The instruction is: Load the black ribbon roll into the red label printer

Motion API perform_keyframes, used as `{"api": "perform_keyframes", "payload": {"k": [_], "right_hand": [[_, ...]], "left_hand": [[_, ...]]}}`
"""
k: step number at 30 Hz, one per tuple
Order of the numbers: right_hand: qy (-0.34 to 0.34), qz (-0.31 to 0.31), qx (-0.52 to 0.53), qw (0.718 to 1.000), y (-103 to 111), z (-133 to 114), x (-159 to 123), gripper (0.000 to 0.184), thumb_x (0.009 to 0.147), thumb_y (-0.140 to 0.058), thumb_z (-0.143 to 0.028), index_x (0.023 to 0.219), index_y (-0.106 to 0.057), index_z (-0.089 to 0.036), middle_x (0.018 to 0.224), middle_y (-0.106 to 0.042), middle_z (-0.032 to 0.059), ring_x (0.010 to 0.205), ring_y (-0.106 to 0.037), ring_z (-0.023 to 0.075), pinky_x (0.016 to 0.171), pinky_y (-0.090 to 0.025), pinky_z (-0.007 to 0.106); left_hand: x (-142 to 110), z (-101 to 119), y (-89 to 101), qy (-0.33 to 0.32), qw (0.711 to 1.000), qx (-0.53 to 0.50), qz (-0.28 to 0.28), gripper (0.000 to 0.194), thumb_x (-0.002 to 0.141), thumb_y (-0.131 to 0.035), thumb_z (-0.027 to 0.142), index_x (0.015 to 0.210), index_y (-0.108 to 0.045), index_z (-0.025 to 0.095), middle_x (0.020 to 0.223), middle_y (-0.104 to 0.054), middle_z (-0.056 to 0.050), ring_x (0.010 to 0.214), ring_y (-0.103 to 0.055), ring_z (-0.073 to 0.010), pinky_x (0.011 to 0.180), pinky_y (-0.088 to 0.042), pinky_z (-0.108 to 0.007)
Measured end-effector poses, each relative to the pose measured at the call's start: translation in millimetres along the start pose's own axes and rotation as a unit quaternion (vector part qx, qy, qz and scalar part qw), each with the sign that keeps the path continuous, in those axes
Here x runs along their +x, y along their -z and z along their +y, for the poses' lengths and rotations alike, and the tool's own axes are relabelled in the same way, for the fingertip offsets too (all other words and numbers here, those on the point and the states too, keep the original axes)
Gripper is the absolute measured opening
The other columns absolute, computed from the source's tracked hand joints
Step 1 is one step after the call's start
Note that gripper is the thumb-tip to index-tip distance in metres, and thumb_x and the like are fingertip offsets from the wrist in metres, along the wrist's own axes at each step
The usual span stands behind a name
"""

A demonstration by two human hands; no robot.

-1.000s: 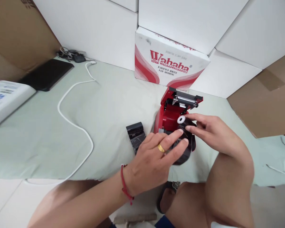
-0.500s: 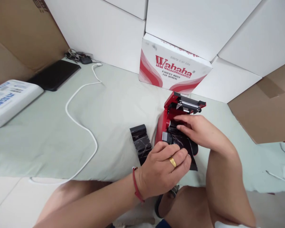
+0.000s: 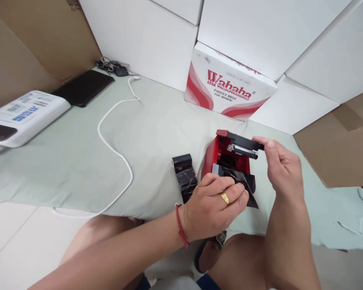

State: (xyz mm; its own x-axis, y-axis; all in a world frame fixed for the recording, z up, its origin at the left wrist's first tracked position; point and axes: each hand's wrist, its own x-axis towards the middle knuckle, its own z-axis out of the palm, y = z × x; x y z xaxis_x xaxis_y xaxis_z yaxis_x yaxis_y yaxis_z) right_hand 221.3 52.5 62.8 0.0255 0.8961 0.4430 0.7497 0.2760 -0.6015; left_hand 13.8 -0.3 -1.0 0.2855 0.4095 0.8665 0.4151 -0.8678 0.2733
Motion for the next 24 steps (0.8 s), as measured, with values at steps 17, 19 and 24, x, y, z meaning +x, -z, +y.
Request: {"api": "perform_keyframes", "payload": {"k": [17,19,24], "right_hand": [[0.057,-0.060,0.076,0.994,-13,33,-68,0.037,0.113,-0.048,-0.037,0.134,-0.078,-0.034,0.143,-0.075,0.0059,0.144,-0.064,0.0282,0.128,-0.041,0.063],[0.062,-0.065,0.072,0.993,-12,34,-69,0.035,0.111,-0.052,-0.036,0.136,-0.077,-0.034,0.144,-0.075,0.0061,0.145,-0.063,0.0285,0.128,-0.042,0.062],[0.073,-0.108,0.084,0.988,-8,39,-69,0.040,0.106,-0.062,-0.032,0.145,-0.070,-0.036,0.153,-0.069,0.0054,0.154,-0.053,0.0281,0.131,-0.038,0.061]], "left_hand": [[15,-53,19.8,0.211,0.965,-0.086,-0.126,0.044,0.114,-0.034,0.030,0.122,-0.077,0.022,0.132,-0.081,-0.008,0.124,-0.077,-0.0241,0.135,-0.022,-0.062],[16,-54,20.9,0.218,0.964,-0.082,-0.130,0.042,0.114,-0.037,0.030,0.121,-0.077,0.023,0.131,-0.081,-0.008,0.123,-0.077,-0.0246,0.135,-0.021,-0.064],[15,-59,16.3,0.297,0.928,-0.189,-0.121,0.030,0.102,-0.057,0.023,0.130,-0.068,0.022,0.118,-0.085,-0.006,0.121,-0.076,-0.0264,0.127,-0.040,-0.062]]}}
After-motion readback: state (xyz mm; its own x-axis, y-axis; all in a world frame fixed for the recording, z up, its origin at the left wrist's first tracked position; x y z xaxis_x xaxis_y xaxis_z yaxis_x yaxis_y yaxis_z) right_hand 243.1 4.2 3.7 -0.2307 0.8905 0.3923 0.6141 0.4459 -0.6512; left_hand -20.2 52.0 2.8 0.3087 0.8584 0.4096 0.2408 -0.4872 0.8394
